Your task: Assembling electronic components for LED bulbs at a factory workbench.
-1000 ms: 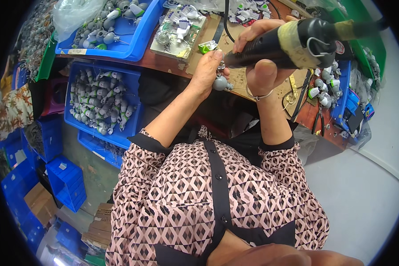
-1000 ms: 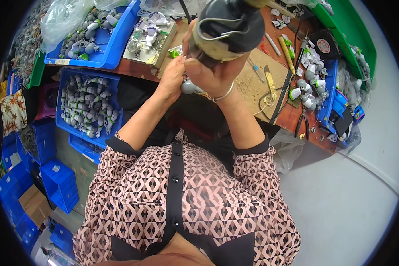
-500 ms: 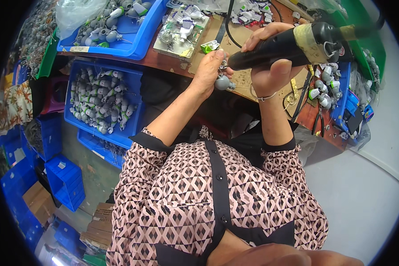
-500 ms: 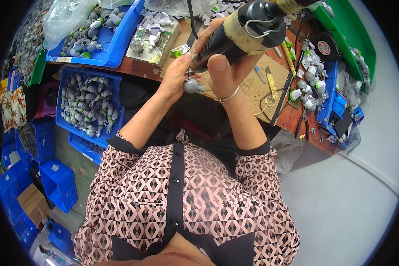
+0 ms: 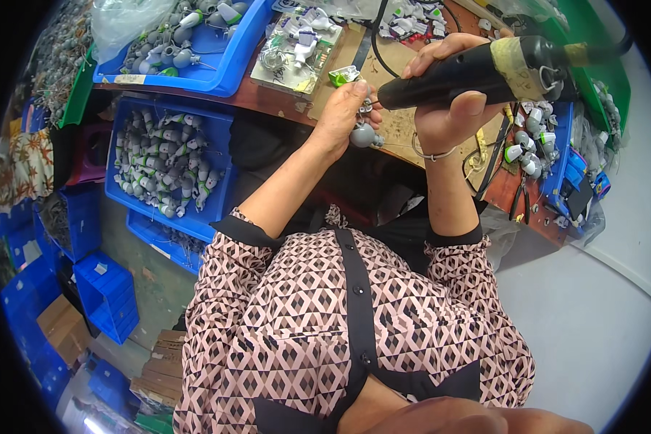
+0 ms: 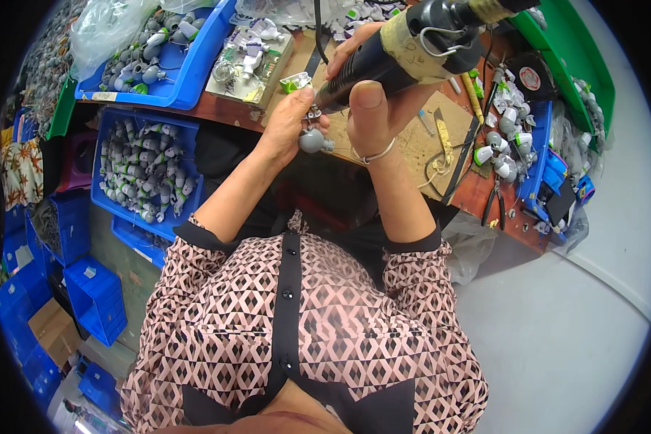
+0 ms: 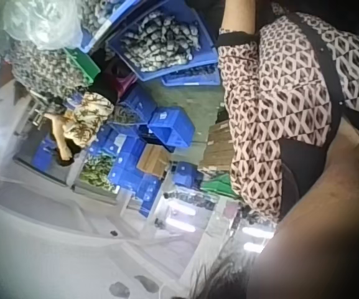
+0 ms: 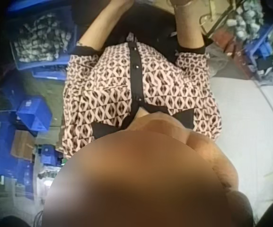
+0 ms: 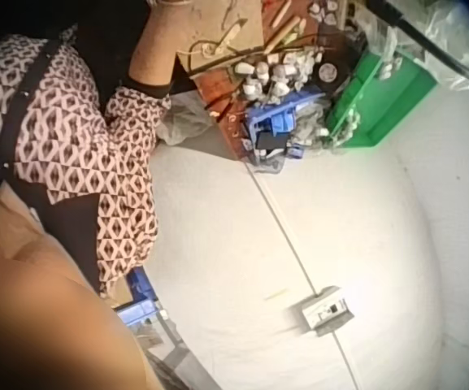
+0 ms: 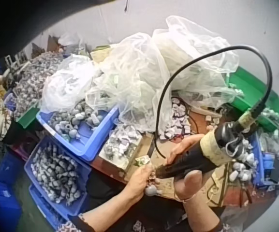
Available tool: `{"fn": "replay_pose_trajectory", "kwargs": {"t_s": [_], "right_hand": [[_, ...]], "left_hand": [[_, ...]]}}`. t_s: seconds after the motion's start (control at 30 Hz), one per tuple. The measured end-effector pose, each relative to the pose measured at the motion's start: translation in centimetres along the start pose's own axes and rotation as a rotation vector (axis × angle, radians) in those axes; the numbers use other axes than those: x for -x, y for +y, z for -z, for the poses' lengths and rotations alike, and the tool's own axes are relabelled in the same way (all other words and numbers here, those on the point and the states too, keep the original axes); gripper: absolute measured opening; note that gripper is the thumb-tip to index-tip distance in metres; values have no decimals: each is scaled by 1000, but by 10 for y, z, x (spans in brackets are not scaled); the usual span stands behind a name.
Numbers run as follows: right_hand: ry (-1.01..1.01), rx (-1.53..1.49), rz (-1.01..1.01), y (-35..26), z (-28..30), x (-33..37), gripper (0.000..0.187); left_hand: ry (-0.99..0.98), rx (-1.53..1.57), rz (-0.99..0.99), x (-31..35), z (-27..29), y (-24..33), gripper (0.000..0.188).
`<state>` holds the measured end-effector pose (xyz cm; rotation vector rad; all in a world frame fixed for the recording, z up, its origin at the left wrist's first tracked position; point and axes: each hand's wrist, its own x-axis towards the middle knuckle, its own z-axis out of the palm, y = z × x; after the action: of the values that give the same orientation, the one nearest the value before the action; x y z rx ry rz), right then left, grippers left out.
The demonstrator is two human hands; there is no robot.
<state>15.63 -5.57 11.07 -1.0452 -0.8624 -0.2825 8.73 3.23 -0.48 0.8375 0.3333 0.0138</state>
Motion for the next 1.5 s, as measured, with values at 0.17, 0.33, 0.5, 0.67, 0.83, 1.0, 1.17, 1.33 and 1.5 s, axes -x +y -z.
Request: {"fn": "replay_pose_trajectory", "kwargs": {"t_s": [0.17,0.33,0.5,0.67,0.83,1.0,1.17,1.33,1.5], "right_hand": [[-12,8,0,-4,1,-4,67],[4,23,-25,-5,-2,-2,68],[-43,2,-61,-4,-3,-1,71],[-68,-187,-95,-1,1,1,67],[-49,-19,-76,-8,0,-5,74],[-39,-36,-65,-4,3,-4,72],[-36,3,-75,-2,2,-1,70],[-36,6,-60,-2,-2,-2,71],[-103,104,-171,-6,-3,7,78]], "left_hand": [[0,-7,8,1,-2,2,39],[-12,0,18,0,0,1,37],[14,-10,9,2,-2,3,37],[7,1,11,0,-2,3,37],[16,-6,30,2,-2,5,38],[13,-18,18,1,-3,4,39],[13,-19,15,1,-3,4,39],[9,-15,16,1,-2,5,38],[12,-21,17,0,-3,3,33]]}}
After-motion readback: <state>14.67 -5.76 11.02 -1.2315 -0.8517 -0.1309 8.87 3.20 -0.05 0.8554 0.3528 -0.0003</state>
